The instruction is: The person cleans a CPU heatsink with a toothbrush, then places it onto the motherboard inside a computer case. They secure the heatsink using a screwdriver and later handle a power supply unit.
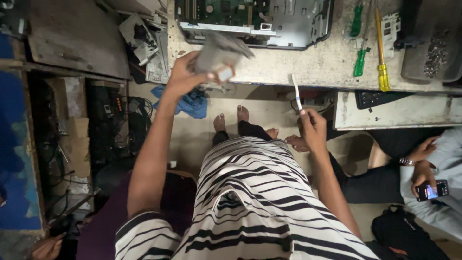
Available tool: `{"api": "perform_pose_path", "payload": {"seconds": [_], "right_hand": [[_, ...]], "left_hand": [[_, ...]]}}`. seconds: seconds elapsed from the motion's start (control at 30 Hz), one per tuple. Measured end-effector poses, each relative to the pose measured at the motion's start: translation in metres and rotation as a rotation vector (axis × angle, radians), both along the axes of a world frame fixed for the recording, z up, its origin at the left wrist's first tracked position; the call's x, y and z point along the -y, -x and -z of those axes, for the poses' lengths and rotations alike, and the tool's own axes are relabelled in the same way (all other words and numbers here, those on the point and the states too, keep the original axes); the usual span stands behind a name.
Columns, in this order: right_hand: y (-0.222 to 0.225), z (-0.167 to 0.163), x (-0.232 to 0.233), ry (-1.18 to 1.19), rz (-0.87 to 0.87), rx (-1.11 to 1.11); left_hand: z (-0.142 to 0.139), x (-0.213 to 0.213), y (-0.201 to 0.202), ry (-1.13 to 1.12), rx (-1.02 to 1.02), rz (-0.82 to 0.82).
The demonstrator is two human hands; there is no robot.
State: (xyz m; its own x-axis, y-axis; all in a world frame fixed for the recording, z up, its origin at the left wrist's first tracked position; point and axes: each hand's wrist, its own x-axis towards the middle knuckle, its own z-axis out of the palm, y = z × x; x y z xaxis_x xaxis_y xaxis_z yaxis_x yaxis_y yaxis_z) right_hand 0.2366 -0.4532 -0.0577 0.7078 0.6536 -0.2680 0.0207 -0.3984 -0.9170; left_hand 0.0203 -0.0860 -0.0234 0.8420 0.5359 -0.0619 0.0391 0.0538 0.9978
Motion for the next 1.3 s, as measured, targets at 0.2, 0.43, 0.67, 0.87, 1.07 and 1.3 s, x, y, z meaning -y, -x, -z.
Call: {"api": "perform_pose_path", "payload": {"seconds": [0.2,0.43,0.67,0.87,1.07,1.3], "right_hand": [[0.004,-0.009,-0.008,0.030,-0.023,-0.010],[0.002,0.001,-0.027,0.137,-0.029,-0.061],[0.082,0.036,-0.130,0.361,-0.941,0.650],[0.093,0.021,-0.149,0.206,-0.778,0.326],[0.068,0.010,-0.119,0.019,-0.356,0.486],[0.142,0.035,-0.171,0.214,-0.906,0.221]], "left_hand": [[0.026,0.024,0.068,0.645,0.421,-0.627],[0.034,0.058,0.132,0.829,0.418,-0.870],[0.048,0.098,0.144,0.774,0.546,-0.953],[0.037,0.093,0.158,0.751,0.643,-1.011],[0.030,0.099,0.169,0.706,0.610,-1.015],[0.027,0.087,0.163,0.734,0.597,-1.063]]}}
